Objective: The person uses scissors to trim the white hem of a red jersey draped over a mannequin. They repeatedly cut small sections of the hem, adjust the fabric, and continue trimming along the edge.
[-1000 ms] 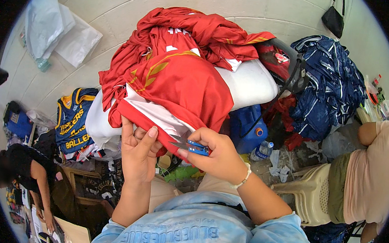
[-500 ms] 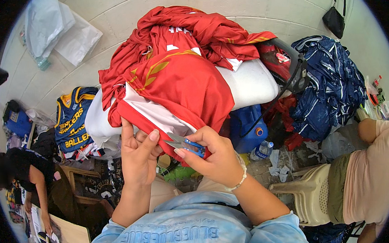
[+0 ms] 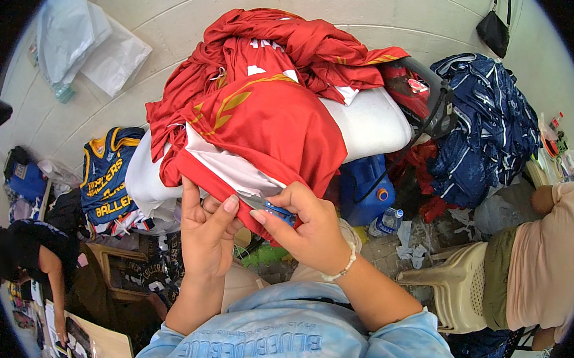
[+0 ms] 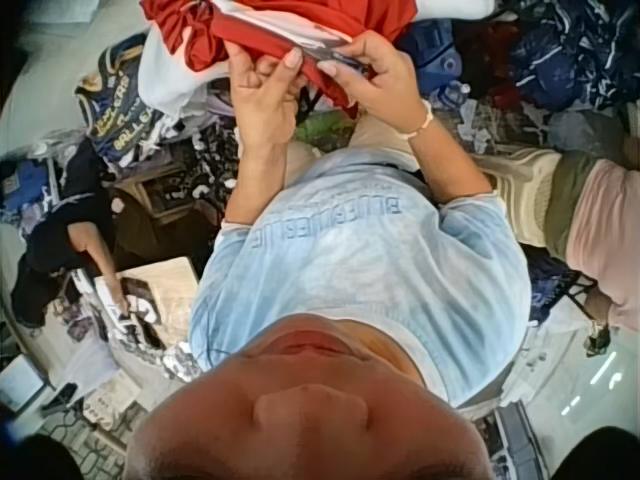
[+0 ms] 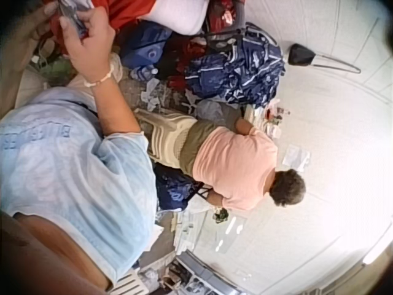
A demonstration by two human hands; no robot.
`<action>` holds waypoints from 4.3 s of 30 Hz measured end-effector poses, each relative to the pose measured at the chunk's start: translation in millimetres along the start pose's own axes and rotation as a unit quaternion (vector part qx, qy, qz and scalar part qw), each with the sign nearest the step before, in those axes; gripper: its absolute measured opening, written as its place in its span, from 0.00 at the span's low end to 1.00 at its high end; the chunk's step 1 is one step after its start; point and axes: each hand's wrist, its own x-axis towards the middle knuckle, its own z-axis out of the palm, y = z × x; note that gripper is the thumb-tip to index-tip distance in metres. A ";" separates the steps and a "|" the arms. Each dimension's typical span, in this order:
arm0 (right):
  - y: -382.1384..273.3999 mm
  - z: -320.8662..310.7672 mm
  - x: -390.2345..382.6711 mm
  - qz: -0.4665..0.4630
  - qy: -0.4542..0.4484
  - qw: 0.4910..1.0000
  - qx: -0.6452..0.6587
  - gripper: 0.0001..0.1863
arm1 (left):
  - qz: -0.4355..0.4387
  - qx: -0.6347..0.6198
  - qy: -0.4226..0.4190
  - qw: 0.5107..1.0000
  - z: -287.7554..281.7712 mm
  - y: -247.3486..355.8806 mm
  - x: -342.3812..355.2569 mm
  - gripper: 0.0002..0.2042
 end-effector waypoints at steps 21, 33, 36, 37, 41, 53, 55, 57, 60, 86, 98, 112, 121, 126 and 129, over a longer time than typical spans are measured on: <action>-2.5 -0.3 -0.3 0.132 -0.025 0.980 0.146 0.11 | 0.018 0.021 0.011 1.000 3.0 -9.3 4.3 0.38; -3.1 -7.9 -1.8 0.016 -0.015 0.999 0.023 0.16 | 0.018 -0.011 -0.006 1.000 -6.4 -4.4 8.7 0.36; -3.5 -5.7 -0.7 -0.015 -0.006 1.000 -0.008 0.16 | 0.008 -0.012 -0.005 1.000 -2.6 -1.1 6.6 0.36; -3.6 -4.8 -1.0 -0.019 -0.002 0.999 -0.026 0.16 | 0.007 -0.014 0.001 1.000 -1.2 -0.5 5.7 0.36; -2.3 1.6 -1.6 -0.011 0.009 1.000 -0.005 0.15 | -0.002 -0.015 0.022 1.000 2.2 -0.6 3.4 0.38; 0.9 3.0 0.3 -0.014 0.001 1.000 -0.015 0.15 | -0.003 -0.014 0.015 1.000 -0.3 0.1 0.4 0.40; -0.2 2.1 1.1 -0.005 -0.003 1.000 -0.021 0.14 | -0.001 -0.016 0.007 1.000 -1.3 0.3 -0.1 0.40; -2.2 2.4 1.5 0.002 0.002 1.000 0.006 0.14 | 0.003 -0.015 -0.002 1.000 -2.2 0.5 -1.3 0.40; -7.2 2.3 1.4 0.010 0.002 1.000 0.012 0.14 | 0.021 0.016 -0.017 1.000 -3.9 1.0 -2.2 0.41; -3.7 2.1 -4.6 0.073 -0.003 0.987 0.144 0.13 | 0.034 -0.002 -0.010 0.999 -11.5 -2.1 0.9 0.38; 0.7 6.4 -5.1 -0.069 0.033 0.995 -0.064 0.18 | 0.003 -0.021 0.053 0.998 6.5 -0.3 -4.2 0.41; -3.6 3.4 0.3 -0.045 0.019 0.996 -0.070 0.15 | 0.007 -0.012 0.020 1.000 2.4 -2.6 -2.7 0.41; -14.2 0.3 2.7 -0.044 0.014 0.990 -0.131 0.12 | 0.025 -0.009 0.000 1.000 -0.6 -6.0 -5.2 0.42; -9.4 6.6 1.5 0.069 0.020 0.992 0.109 0.11 | -0.007 -0.023 0.003 1.000 -1.5 -8.2 -3.3 0.41; -5.0 6.2 -1.9 0.120 -0.020 0.983 0.139 0.11 | -0.023 -0.044 0.007 0.999 -1.4 -10.4 -2.2 0.40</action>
